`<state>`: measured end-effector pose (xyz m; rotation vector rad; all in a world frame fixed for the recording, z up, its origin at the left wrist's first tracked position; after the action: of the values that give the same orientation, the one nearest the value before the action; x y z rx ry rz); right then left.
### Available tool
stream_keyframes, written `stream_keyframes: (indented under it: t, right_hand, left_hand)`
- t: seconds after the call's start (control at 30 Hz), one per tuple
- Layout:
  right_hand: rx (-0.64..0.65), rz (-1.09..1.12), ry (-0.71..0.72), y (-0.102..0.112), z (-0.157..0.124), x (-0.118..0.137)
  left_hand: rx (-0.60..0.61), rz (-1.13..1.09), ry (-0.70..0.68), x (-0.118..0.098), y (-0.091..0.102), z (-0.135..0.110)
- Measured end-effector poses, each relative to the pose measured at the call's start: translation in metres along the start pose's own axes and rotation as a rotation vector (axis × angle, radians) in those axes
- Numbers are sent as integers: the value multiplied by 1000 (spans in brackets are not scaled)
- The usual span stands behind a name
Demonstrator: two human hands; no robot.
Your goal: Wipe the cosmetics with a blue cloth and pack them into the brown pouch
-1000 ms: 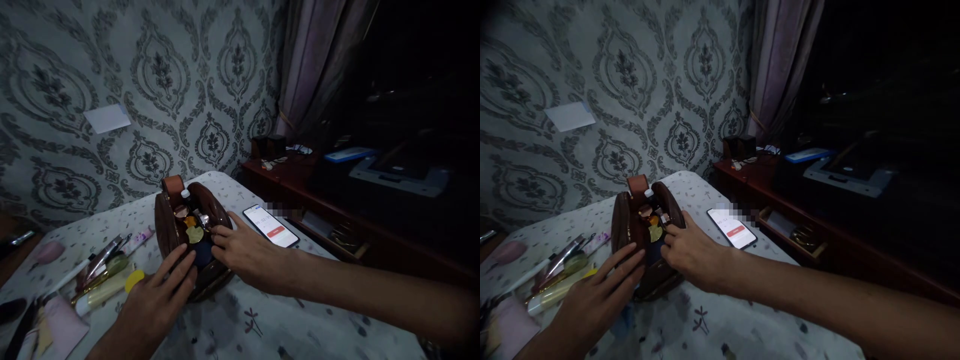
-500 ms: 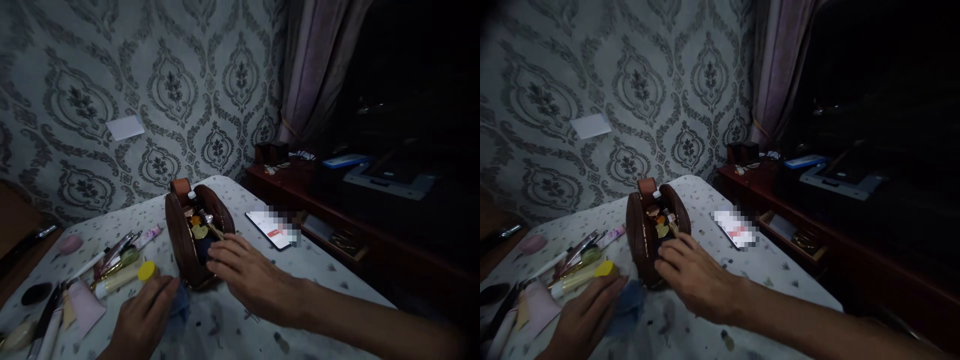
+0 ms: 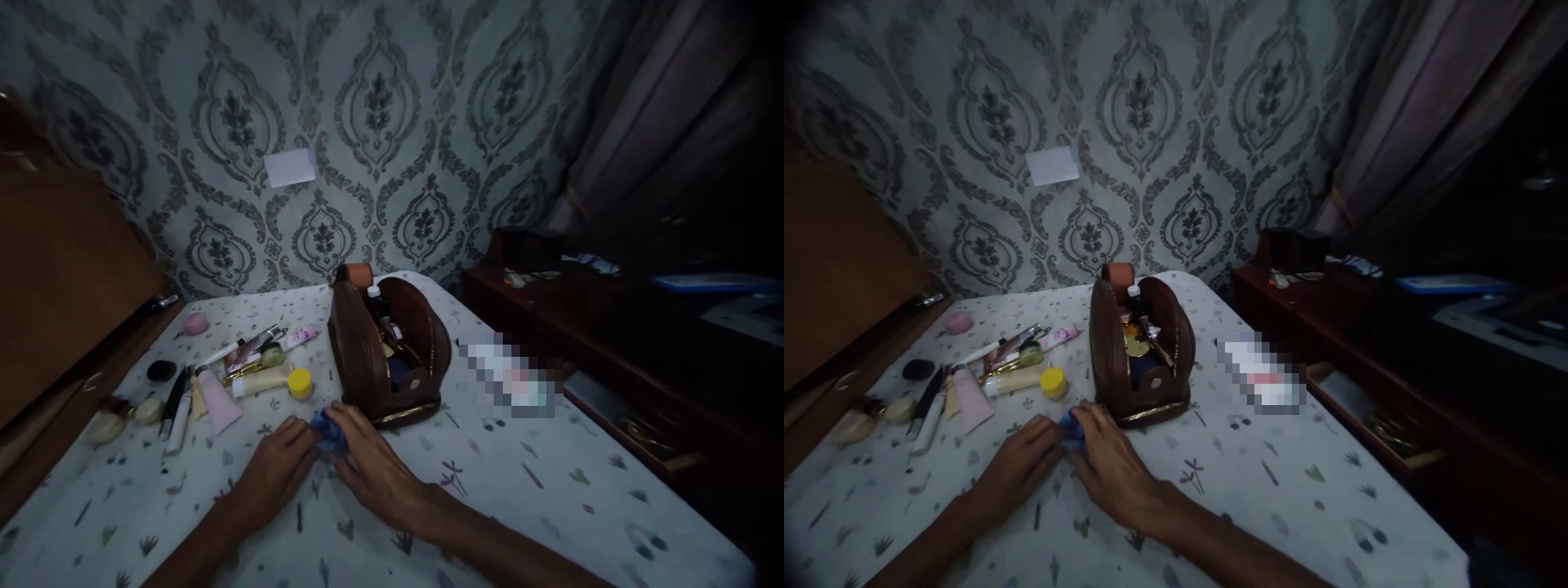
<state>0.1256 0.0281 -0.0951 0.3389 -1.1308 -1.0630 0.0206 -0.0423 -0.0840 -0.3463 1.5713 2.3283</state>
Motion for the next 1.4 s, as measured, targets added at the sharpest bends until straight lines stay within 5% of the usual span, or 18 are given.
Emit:
stream_keyframes:
  t: [0.23, 0.37, 0.63, 1.4]
  right_hand:
    - [-224, 209, -236, -35, 52, -34]
    - [-285, 206, -308, -47, 80, -42]
    - [-284, 84, -312, -53, 84, -45]
    - [-326, 166, -360, -38, 77, -42]
  left_hand:
    - [-345, -204, 395, 43, 56, 12]
    - [-550, -218, 428, 58, 68, 19]
    - [-329, 147, 186, 60, 8, 29]
    - [-332, 85, 369, 70, 26, 24]
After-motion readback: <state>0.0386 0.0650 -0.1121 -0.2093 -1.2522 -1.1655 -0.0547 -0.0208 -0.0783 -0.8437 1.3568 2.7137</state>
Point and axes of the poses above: each hand's wrist, its own z-axis towards the middle knuckle, its own y-axis out of the back of the hand, x = y × z, the point moved 8 cm from there along z, towards the middle knuckle, and after that the axes turned 6 degrees about y, right-handed, at the moved point
